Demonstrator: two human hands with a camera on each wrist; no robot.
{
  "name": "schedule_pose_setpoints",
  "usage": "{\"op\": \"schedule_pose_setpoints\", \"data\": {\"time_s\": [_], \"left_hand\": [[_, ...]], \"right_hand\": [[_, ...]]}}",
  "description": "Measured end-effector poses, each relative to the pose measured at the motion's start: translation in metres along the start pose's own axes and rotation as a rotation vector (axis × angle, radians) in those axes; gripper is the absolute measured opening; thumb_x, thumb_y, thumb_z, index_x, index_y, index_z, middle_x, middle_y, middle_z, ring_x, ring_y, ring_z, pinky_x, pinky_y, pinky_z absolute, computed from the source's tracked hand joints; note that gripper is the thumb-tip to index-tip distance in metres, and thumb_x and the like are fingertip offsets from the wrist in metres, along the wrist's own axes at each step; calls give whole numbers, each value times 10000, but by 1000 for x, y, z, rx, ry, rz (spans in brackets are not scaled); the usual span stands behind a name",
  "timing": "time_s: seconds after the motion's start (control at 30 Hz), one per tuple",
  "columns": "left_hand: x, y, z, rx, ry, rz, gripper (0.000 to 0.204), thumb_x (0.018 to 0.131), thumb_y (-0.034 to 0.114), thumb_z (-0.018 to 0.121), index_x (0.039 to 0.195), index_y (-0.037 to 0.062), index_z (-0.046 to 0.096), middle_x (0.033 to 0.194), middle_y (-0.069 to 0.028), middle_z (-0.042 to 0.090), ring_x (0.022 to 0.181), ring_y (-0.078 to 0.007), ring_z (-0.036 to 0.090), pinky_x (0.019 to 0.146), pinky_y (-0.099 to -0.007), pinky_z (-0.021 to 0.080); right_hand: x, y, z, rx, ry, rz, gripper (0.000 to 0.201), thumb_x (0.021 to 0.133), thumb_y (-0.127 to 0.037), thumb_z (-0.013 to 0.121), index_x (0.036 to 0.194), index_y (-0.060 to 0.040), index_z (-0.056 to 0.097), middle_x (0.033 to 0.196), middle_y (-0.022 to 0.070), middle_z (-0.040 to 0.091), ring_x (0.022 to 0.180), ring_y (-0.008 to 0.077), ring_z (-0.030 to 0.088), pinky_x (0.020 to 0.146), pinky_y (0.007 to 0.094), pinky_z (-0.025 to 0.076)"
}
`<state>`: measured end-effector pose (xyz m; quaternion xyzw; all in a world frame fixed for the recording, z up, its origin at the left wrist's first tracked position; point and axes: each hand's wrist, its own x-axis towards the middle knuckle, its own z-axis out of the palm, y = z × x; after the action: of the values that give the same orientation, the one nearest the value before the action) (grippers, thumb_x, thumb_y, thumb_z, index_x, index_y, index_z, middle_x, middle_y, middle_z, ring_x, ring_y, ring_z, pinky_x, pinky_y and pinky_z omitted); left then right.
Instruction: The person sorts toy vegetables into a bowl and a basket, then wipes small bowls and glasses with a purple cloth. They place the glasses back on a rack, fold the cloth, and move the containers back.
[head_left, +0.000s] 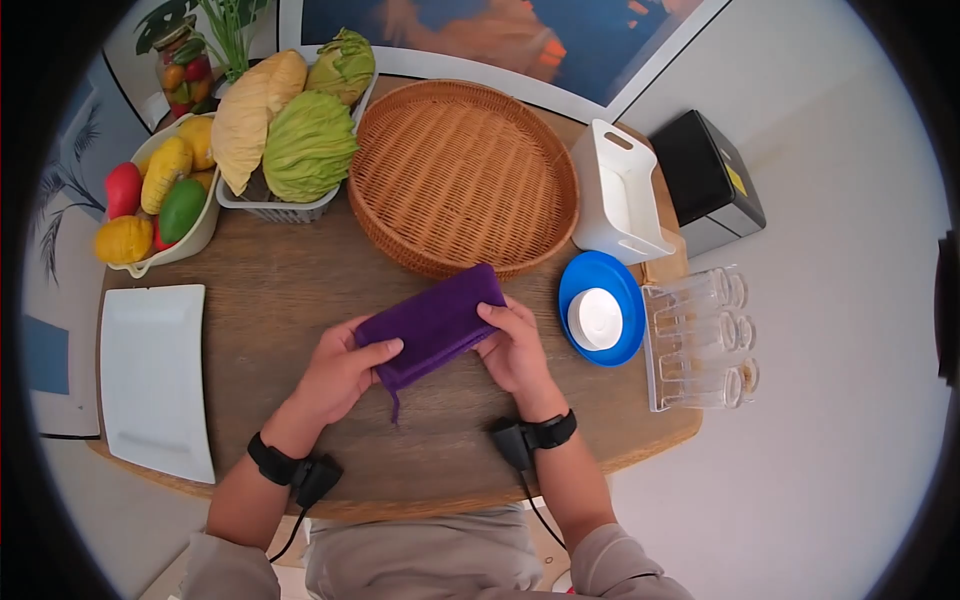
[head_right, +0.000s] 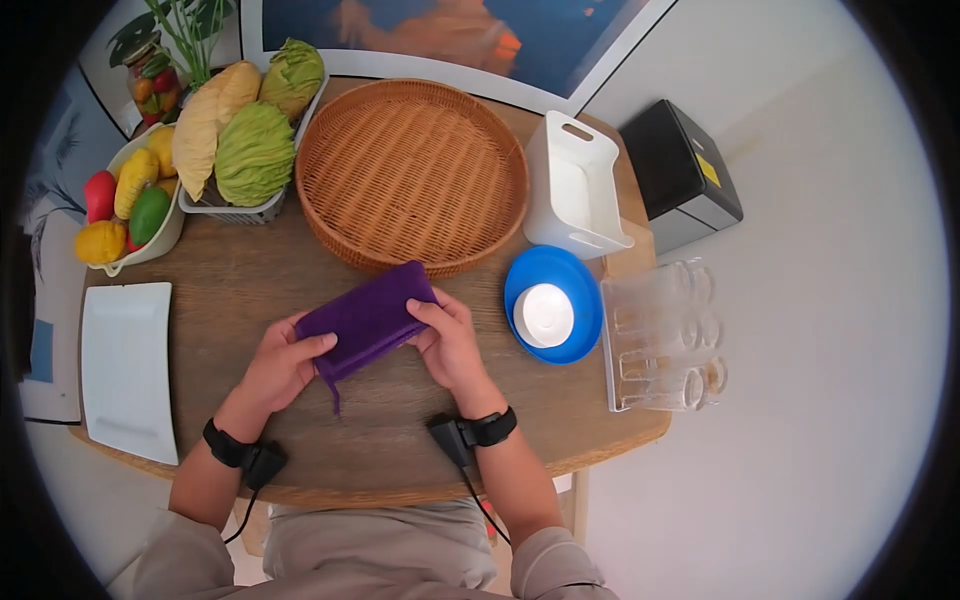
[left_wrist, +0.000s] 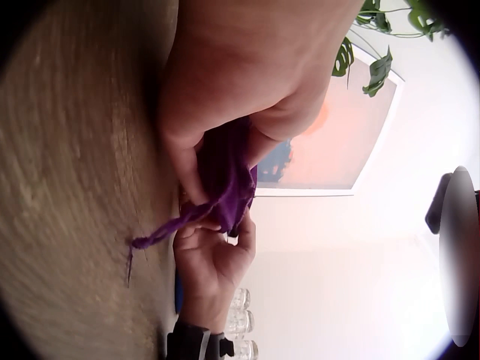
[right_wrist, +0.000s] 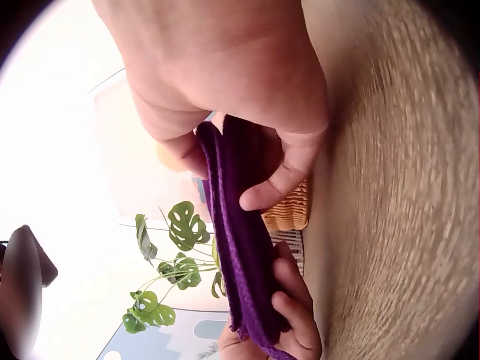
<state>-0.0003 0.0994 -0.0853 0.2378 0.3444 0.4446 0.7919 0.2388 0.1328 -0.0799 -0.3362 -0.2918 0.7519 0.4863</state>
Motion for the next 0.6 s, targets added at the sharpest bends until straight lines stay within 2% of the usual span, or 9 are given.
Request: {"op": "schedule_pose_setpoints", "data": {"time_s": [0.1, 0.2, 0.23, 0.33, 0.43, 0.53, 0.6], "left_hand": [[0, 10, -4, 37, 74, 103, 374, 962, 30, 651, 1305, -62, 531, 1199, -140, 654, 1092, -185, 652, 946, -325, 553], [6, 10, -15, 186, 123, 215, 409, 953, 17, 659, 1334, -16, 517, 1209, -130, 644, 1075, -167, 644, 930, -305, 542], [8, 10, -17, 220, 140, 247, 424, 948, 12, 663, 1344, -4, 510, 1220, -131, 635, 1065, -164, 643, 924, -299, 540], [9, 11, -20, 262, 180, 328, 458, 936, -3, 669, 1359, 12, 493, 1246, -130, 606, 1048, -160, 643, 912, -284, 537], [9, 12, -22, 308, 225, 389, 447, 930, -9, 673, 1344, 13, 504, 1258, -122, 585, 1035, -155, 642, 893, -267, 539], [9, 12, -22, 441, 250, 450, 412, 943, -24, 647, 1334, 17, 526, 1283, -108, 575, 1051, -143, 637, 904, -261, 531], [10, 13, -23, 525, 233, 464, 398, 950, -24, 640, 1333, 22, 540, 1284, -99, 579, 1059, -135, 633, 910, -257, 524]], "right_hand": [[1, -3, -5, -80, -75, -36, 316, 964, -137, 628, 1230, 28, 593, 1061, 110, 697, 938, 180, 695, 790, 315, 593], [6, 1, -6, -214, 9, -27, 311, 968, -155, 642, 1213, 29, 591, 1056, 104, 699, 926, 158, 694, 761, 305, 599], [5, 0, 2, -200, 30, -28, 334, 968, -180, 669, 1212, 33, 588, 1026, 95, 704, 873, 137, 698, 697, 292, 606], [8, 0, -1, -397, 49, 37, 371, 951, -175, 704, 1218, 50, 576, 984, 100, 710, 832, 138, 704, 617, 271, 605], [9, -1, 1, -549, 123, -10, 403, 920, -142, 743, 1205, 76, 560, 903, 107, 702, 739, 152, 707, 544, 267, 598], [6, -5, -4, -675, 145, -25, 350, 896, -128, 769, 1093, 62, 553, 834, 113, 682, 659, 161, 699, 514, 256, 593], [7, -2, -8, -655, 130, -56, 311, 886, -132, 780, 993, 31, 538, 790, 107, 666, 604, 160, 684, 511, 260, 592]]}}
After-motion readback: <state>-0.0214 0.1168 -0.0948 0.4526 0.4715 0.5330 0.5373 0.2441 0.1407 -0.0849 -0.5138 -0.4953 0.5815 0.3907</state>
